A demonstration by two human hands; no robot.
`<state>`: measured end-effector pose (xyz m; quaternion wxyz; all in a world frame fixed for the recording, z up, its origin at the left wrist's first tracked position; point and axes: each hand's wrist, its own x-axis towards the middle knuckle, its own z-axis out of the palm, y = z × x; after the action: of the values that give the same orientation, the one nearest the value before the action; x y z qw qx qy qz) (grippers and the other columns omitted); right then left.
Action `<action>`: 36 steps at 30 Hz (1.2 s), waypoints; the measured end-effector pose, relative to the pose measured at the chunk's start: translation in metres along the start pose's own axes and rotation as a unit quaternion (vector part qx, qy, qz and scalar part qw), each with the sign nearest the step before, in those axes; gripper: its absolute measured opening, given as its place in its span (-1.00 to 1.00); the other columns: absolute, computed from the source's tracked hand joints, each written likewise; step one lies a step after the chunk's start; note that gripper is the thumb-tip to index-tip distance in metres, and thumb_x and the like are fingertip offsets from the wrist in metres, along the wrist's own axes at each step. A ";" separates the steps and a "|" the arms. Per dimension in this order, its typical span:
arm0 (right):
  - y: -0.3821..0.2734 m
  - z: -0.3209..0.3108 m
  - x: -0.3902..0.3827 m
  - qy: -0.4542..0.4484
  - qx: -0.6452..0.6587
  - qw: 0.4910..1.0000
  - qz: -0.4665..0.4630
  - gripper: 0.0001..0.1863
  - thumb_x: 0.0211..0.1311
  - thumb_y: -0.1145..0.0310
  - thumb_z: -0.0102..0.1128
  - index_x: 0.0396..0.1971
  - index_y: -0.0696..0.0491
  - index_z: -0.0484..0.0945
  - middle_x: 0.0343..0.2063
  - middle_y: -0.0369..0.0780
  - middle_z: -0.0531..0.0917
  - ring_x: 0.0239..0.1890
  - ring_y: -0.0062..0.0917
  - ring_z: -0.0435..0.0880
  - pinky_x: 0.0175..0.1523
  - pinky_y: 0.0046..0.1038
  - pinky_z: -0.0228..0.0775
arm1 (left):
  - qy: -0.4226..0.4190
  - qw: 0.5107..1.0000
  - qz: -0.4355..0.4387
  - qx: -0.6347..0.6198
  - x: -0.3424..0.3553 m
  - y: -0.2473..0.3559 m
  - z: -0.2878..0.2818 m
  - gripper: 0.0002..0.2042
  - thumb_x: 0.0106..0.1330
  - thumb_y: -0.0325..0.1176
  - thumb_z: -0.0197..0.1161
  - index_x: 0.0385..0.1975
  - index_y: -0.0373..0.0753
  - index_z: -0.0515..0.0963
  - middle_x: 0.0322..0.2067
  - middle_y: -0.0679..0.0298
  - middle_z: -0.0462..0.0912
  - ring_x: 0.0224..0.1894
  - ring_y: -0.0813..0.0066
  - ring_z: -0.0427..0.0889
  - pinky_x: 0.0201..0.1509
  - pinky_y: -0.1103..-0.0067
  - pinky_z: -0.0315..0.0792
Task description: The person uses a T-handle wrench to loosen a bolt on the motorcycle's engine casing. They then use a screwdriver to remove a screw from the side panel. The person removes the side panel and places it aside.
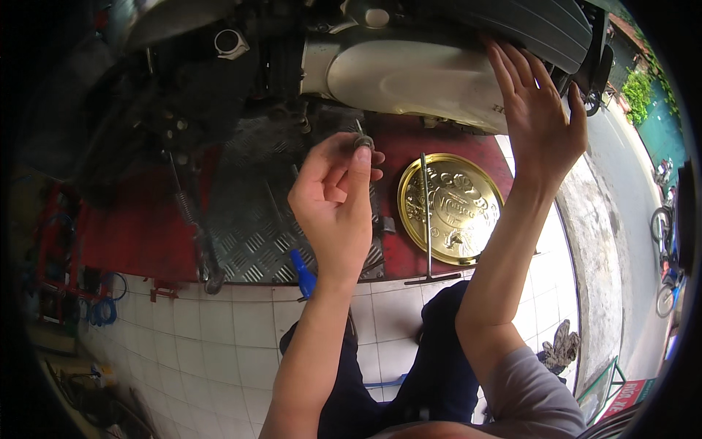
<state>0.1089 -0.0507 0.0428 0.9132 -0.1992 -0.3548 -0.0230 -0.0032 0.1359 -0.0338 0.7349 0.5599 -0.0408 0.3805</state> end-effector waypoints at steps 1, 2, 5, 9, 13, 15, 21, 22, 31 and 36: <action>-0.002 -0.001 -0.001 -0.004 0.012 1.000 0.003 -0.29 0.33 0.22 -0.09 0.16 0.61 0.03 0.20 0.40 0.15 0.39 0.23 -0.02 0.51 0.07 -0.20 | -0.015 1.000 0.018 0.004 0.011 0.005 0.001 -0.84 0.38 -0.44 0.21 -0.14 -0.37 0.54 -0.24 0.24 0.66 -0.25 0.49 0.67 -0.21 0.61 0.54; -0.004 -0.002 -0.002 -0.003 0.007 1.000 0.000 -0.28 0.33 0.22 -0.09 0.16 0.61 0.02 0.20 0.40 0.14 0.39 0.23 -0.02 0.52 0.07 -0.20 | -0.020 0.999 0.020 -0.031 0.025 0.009 0.003 -0.85 0.37 -0.46 0.22 -0.14 -0.37 0.54 -0.25 0.24 0.66 -0.24 0.49 0.67 -0.22 0.62 0.55; -0.004 0.000 -0.001 -0.006 0.008 1.000 0.002 -0.27 0.33 0.22 -0.10 0.17 0.62 -0.01 0.21 0.41 0.11 0.39 0.25 -0.04 0.52 0.08 -0.22 | -0.031 0.991 0.036 -0.127 0.071 0.018 0.014 -0.85 0.33 -0.51 0.25 -0.15 -0.37 0.56 -0.28 0.22 0.68 -0.26 0.49 0.69 -0.25 0.63 0.57; -0.006 -0.003 0.001 -0.020 0.046 0.999 0.017 -0.24 0.33 0.22 -0.11 0.18 0.64 -0.07 0.22 0.45 0.05 0.40 0.27 -0.08 0.52 0.08 -0.23 | -0.050 0.980 0.029 -0.189 0.113 0.023 0.029 -0.89 0.36 -0.50 0.20 -0.17 -0.29 0.57 -0.28 0.25 0.70 -0.18 0.46 0.69 -0.15 0.65 0.54; -0.010 -0.004 0.002 -0.029 0.061 0.997 0.036 -0.21 0.32 0.22 -0.12 0.18 0.67 -0.12 0.23 0.48 -0.01 0.40 0.29 -0.13 0.52 0.07 -0.25 | -0.057 0.982 -0.023 -0.177 0.133 0.020 0.034 -0.96 0.38 -0.49 0.18 -0.26 -0.27 0.55 -0.31 0.24 0.68 -0.25 0.41 0.71 -0.19 0.63 0.55; -0.012 -0.006 0.002 -0.037 0.059 0.997 0.043 -0.20 0.33 0.21 -0.13 0.17 0.68 -0.14 0.23 0.48 -0.02 0.40 0.28 -0.12 0.53 0.05 -0.25 | -0.056 0.985 -0.025 -0.159 0.134 0.018 0.037 -0.97 0.38 -0.49 0.19 -0.29 -0.27 0.55 -0.33 0.24 0.68 -0.27 0.40 0.72 -0.20 0.64 0.54; -0.014 -0.002 0.001 -0.060 0.032 0.996 0.062 -0.04 0.24 0.23 0.06 0.27 0.58 -0.33 0.32 0.43 -0.20 0.45 0.20 -0.31 0.56 -0.07 -0.38 | -0.029 0.986 -0.009 -0.161 0.141 0.019 0.038 -0.98 0.36 -0.50 0.21 -0.30 -0.28 0.55 -0.35 0.25 0.65 -0.29 0.44 0.68 -0.17 0.64 0.55; -0.014 -0.002 0.001 -0.064 0.032 0.995 0.063 -0.04 0.24 0.23 0.06 0.27 0.58 -0.33 0.32 0.43 -0.20 0.45 0.20 -0.31 0.56 -0.06 -0.39 | -0.025 0.986 0.006 -0.162 0.141 0.018 0.038 -0.98 0.36 -0.51 0.21 -0.30 -0.29 0.55 -0.34 0.25 0.65 -0.29 0.46 0.67 -0.17 0.63 0.56; -0.015 0.000 0.000 -0.059 0.037 0.996 0.064 -0.06 0.25 0.19 0.05 0.25 0.61 -0.26 0.31 0.45 -0.15 0.45 0.21 -0.28 0.55 -0.05 -0.37 | 0.041 0.988 0.010 -0.145 0.129 0.021 0.053 -0.97 0.32 -0.61 0.20 -0.31 -0.34 0.56 -0.28 0.23 0.63 -0.32 0.42 0.66 -0.12 0.59 0.59; -0.014 -0.003 0.001 -0.032 0.085 0.994 0.055 -0.21 0.33 0.18 -0.11 0.13 0.69 -0.06 0.22 0.49 0.03 0.40 0.26 -0.05 0.52 0.01 -0.16 | 0.031 0.992 0.019 -0.119 0.150 0.021 0.052 -0.96 0.30 -0.63 0.19 -0.39 -0.38 0.55 -0.33 0.18 0.62 -0.33 0.39 0.66 -0.21 0.53 0.62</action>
<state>0.1091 -0.0645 0.0461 0.9149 -0.1411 -0.3729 0.0637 0.1092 0.1702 0.0752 0.7900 0.4553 -0.0731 0.4039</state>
